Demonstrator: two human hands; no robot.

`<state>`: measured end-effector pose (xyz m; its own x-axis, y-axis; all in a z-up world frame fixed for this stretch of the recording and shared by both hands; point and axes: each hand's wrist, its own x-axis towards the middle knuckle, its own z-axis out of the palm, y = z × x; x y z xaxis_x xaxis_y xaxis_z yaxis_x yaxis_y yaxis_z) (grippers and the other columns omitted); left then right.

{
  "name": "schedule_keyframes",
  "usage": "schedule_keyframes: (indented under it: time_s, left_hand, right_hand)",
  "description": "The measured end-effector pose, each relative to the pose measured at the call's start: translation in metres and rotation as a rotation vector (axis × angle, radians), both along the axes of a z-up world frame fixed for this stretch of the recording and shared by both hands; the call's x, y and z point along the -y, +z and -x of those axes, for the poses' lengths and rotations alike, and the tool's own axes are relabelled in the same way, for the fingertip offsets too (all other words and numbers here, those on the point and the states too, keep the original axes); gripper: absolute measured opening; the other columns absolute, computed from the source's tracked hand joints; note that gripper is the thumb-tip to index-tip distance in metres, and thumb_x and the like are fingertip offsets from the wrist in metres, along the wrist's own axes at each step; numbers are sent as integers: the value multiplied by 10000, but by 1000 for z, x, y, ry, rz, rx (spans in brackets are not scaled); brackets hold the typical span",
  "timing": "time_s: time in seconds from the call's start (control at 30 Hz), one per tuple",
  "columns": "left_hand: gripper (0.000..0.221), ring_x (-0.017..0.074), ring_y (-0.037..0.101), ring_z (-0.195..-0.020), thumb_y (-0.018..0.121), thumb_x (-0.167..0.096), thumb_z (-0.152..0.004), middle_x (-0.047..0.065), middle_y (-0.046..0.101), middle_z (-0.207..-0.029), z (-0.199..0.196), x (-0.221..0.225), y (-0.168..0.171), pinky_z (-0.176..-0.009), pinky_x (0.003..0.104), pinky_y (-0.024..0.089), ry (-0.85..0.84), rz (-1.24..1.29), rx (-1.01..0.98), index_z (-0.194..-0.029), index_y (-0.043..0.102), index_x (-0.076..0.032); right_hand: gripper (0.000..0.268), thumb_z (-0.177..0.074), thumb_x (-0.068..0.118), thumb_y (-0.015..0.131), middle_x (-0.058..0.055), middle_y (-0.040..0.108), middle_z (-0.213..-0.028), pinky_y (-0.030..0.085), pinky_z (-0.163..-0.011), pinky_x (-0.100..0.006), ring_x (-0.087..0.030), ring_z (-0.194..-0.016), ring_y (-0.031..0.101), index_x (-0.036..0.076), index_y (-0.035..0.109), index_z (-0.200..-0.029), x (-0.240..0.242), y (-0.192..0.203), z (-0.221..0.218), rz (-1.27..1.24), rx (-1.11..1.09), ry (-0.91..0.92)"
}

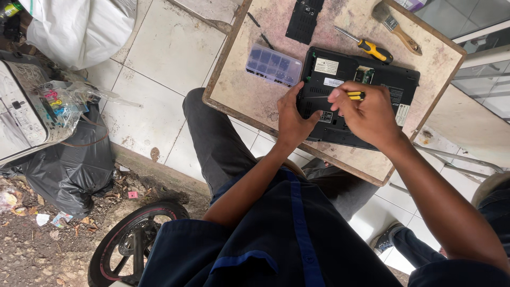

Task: The person uses a screwdriver to remove multiple screws from the bottom cover of a laptop. They place the screws into a small plastic compartment box. Finally, they lift off the bottom cover to reveal the internal components.

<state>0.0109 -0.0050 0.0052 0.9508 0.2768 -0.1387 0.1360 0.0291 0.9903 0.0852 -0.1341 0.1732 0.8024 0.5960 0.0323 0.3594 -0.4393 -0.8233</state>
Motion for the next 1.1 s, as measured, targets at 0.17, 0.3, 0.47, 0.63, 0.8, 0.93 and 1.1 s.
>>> schedule_keyframes:
  time_s: [0.17,0.3,0.47,0.63,0.8,0.93,1.1]
  left_hand:
    - [878,541,276,-1520,865,-217,-931,195,389,-1628,4,-6,5,-1195,799,354,-13,75,37,-1653,367,-167]
    - [906,478,342,-1469,886,-221,-914,181,391,-1612,6,-5,2,-1226,717,392,-30,127,16,-1653,365,-166]
    - [909,447,399,-1444,875,-153,-909,188,457,-1533,-1,-8,-1,-1186,706,457,-50,-14,-57,-1651,350,-139]
    - [903,429,434,-1412,838,-137,-932,192,456,-1505,6,-7,1,-1152,688,508,-53,-72,-65,-1662,307,-112]
    - [1031,427,425,-1472,910,-270,-823,198,509,-1591,28,-9,-5,-1144,602,457,-85,-236,-79,-1656,323,-110]
    - [1183,409,401,-1508,940,-401,-743,198,437,-1667,45,-13,-25,-1214,545,360,-157,-294,28,-1671,279,-87]
    - [1409,467,361,-1515,1037,-343,-744,178,288,-1754,56,-21,-42,-1194,644,413,-361,-462,116,-1736,61,-125]
  right_hand:
    - [321,-1153,28,577,-163,711,-728,506,-520,-262,-215,-608,670,3,737,-876,4,1,2,-38,14,6]
    - [326,-1150,21,577,-170,706,-716,498,-536,-269,-216,-606,662,-10,735,-866,6,-2,4,-60,29,15]
    - [327,-1135,29,623,-158,687,-677,450,-503,-302,-249,-566,647,12,722,-824,-4,17,6,-25,155,67]
    - [364,-1188,80,649,-164,632,-641,458,-582,-350,-327,-574,629,4,725,-840,-2,31,-10,42,303,9]
    - [398,-1269,96,588,-132,745,-801,529,-531,-303,-202,-624,711,-46,757,-937,-17,8,-52,143,340,8]
    - [520,-1259,222,567,10,717,-723,532,-916,-369,-145,-647,692,75,750,-795,-29,-20,-78,290,360,-5]
    - [719,-1311,435,400,-39,614,-542,594,-790,-313,-126,-577,705,95,706,-757,-44,-43,-110,219,208,-154]
